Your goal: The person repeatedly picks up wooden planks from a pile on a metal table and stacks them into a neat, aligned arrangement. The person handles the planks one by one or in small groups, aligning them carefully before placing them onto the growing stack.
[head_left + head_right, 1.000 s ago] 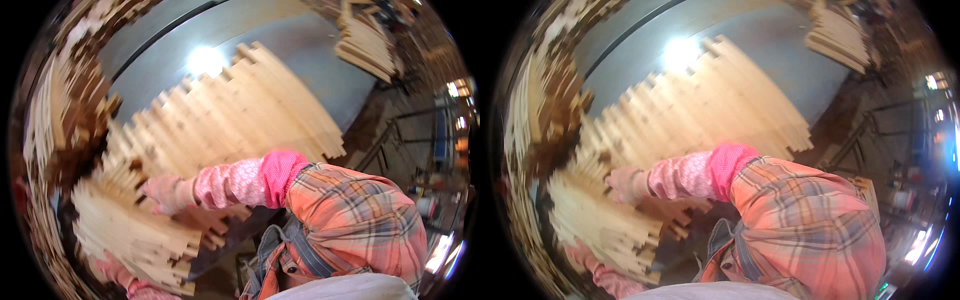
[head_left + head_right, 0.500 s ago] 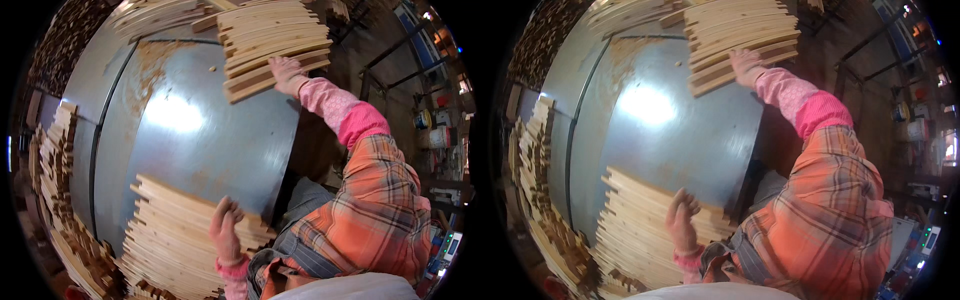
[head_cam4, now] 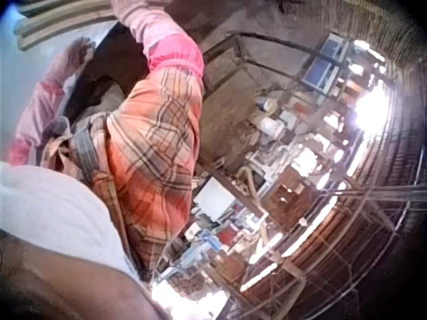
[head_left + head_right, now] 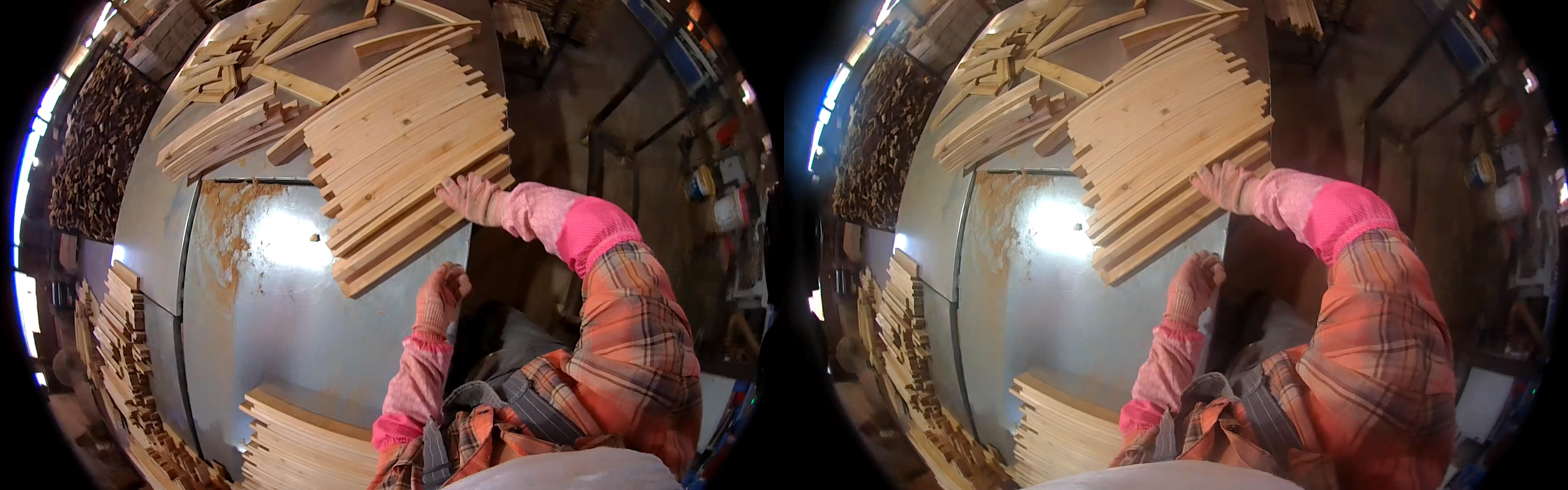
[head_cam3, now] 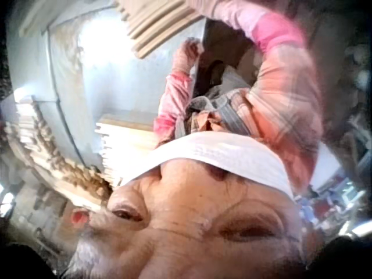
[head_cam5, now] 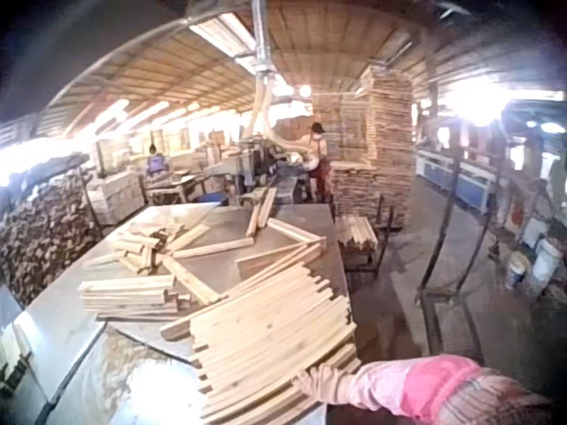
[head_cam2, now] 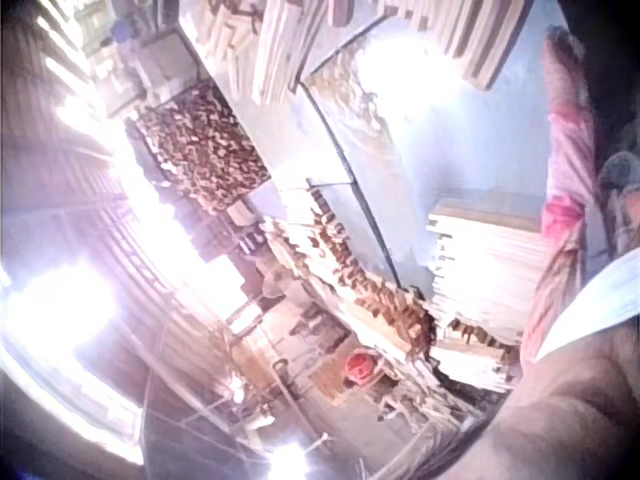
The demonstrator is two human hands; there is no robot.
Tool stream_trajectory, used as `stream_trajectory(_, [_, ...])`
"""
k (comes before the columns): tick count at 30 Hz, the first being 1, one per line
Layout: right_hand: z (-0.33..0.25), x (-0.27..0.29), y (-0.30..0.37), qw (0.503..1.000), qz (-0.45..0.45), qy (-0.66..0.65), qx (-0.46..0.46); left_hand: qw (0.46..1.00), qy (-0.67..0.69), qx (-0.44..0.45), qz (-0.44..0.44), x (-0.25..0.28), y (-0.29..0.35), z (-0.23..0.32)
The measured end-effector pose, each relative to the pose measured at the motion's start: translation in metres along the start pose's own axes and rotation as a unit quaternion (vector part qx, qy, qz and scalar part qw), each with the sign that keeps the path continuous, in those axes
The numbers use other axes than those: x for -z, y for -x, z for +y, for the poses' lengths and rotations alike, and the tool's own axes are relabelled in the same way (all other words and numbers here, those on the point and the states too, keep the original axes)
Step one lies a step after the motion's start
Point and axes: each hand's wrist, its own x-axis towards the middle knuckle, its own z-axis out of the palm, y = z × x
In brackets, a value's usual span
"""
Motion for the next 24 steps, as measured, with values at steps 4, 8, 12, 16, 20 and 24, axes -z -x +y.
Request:
stream_trajectory(4, [-0.004,-0.008,0.008,0.992,0.012,-0.126,-0.002,0.982,0.152,-0.106,0.037,0.024,-0.056,0.004])
stream_trajectory(8, [0.066,0.008,-0.017,0.924,-0.167,-0.327,0.111,0.940,0.079,-0.261,0.204,-0.015,-0.082,0.021])
stream_trajectory(12, [0.197,-0.024,-0.080,0.838,-0.029,-0.539,-0.074,0.913,0.114,-0.281,0.272,-0.029,-0.080,0.025])
stream_trajectory(16, [0.329,-0.098,-0.193,0.895,0.004,-0.393,-0.210,0.926,0.069,-0.236,0.286,-0.079,-0.080,0.033])
stream_trajectory(20, [0.358,-0.152,-0.246,0.896,-0.054,-0.349,-0.271,0.873,-0.178,-0.230,0.390,-0.086,-0.098,0.029])
stream_trajectory(24, [0.312,-0.092,-0.256,0.878,-0.154,-0.342,-0.297,0.828,-0.083,-0.259,0.490,-0.091,-0.094,0.024])
